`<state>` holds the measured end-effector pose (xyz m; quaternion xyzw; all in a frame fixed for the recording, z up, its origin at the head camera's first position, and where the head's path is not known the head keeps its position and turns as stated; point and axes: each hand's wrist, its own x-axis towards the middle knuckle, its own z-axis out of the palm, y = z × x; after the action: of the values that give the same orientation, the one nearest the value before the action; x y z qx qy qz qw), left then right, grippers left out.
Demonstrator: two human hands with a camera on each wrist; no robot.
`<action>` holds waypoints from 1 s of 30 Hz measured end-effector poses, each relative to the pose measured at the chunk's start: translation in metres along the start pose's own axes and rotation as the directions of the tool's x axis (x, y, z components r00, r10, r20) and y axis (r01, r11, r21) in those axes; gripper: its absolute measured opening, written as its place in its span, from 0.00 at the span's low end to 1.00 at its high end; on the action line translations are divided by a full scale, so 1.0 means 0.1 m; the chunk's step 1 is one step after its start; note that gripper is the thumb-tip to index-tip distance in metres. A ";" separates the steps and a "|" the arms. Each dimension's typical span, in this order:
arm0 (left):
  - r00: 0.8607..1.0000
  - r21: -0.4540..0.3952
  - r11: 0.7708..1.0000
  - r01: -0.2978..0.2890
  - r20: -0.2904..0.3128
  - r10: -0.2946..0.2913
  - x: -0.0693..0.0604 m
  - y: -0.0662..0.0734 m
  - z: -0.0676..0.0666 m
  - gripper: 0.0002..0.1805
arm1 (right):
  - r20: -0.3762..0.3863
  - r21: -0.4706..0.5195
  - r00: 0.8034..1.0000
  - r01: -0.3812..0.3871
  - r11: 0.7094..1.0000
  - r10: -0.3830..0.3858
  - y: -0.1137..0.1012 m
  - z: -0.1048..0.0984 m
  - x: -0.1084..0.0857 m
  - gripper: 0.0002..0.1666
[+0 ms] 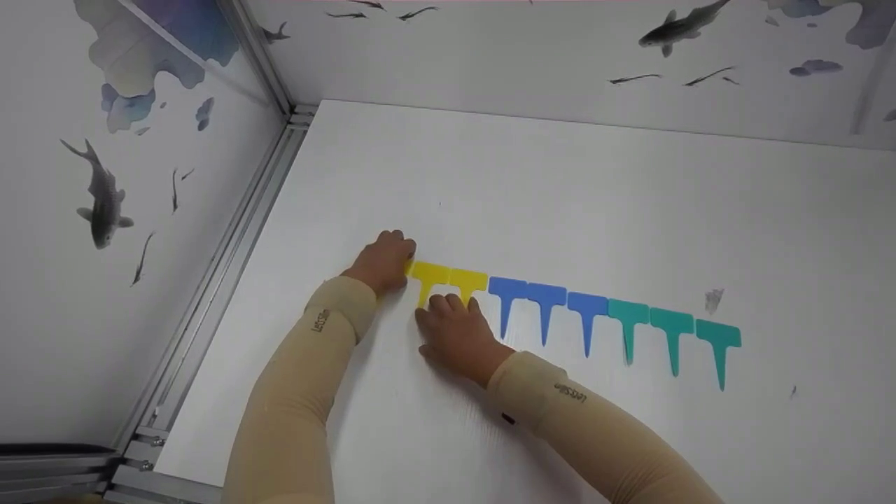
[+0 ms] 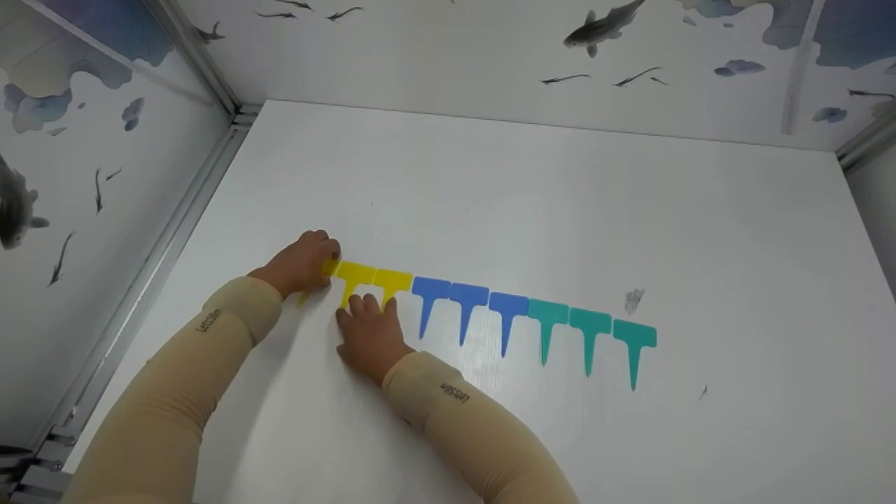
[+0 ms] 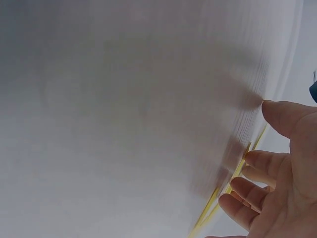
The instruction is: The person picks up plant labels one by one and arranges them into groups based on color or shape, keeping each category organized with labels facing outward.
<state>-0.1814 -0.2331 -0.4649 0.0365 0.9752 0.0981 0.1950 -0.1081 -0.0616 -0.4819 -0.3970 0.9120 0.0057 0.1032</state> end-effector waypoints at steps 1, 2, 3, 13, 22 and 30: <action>1.000 -0.001 1.000 0.001 -0.001 -0.001 0.00 0.00 0.00 0.23 | 0.000 0.004 1.000 0.000 1.000 0.000 0.00 0.00 0.00 0.33; 1.000 0.000 1.000 0.002 -0.001 -0.002 0.00 0.00 0.00 0.23 | -0.001 0.005 1.000 0.000 1.000 0.000 0.00 0.00 0.00 0.33; 1.000 0.002 1.000 0.003 -0.001 -0.003 0.00 0.00 0.00 0.23 | -0.001 0.008 1.000 0.000 1.000 0.000 -0.01 0.00 0.00 0.33; 0.999 -0.001 0.999 -0.034 -0.019 0.034 0.02 -0.04 0.02 0.21 | 0.012 0.012 1.000 -0.005 1.000 0.005 -0.02 0.00 0.00 0.32; 0.999 -0.029 0.999 -0.029 -0.033 0.028 -0.02 -0.04 -0.01 0.21 | 0.008 0.058 1.000 -0.006 0.998 0.006 -0.01 0.00 -0.01 0.33; 0.997 -0.138 0.990 -0.011 -0.079 0.000 -0.10 -0.03 -0.08 0.23 | -0.024 0.134 1.000 -0.002 0.991 0.006 0.05 0.00 -0.06 0.38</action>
<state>-0.1750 -0.2385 -0.4545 0.0215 0.9730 0.1671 0.1581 -0.1076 -0.0538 -0.4815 -0.3874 0.9123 -0.0601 0.1186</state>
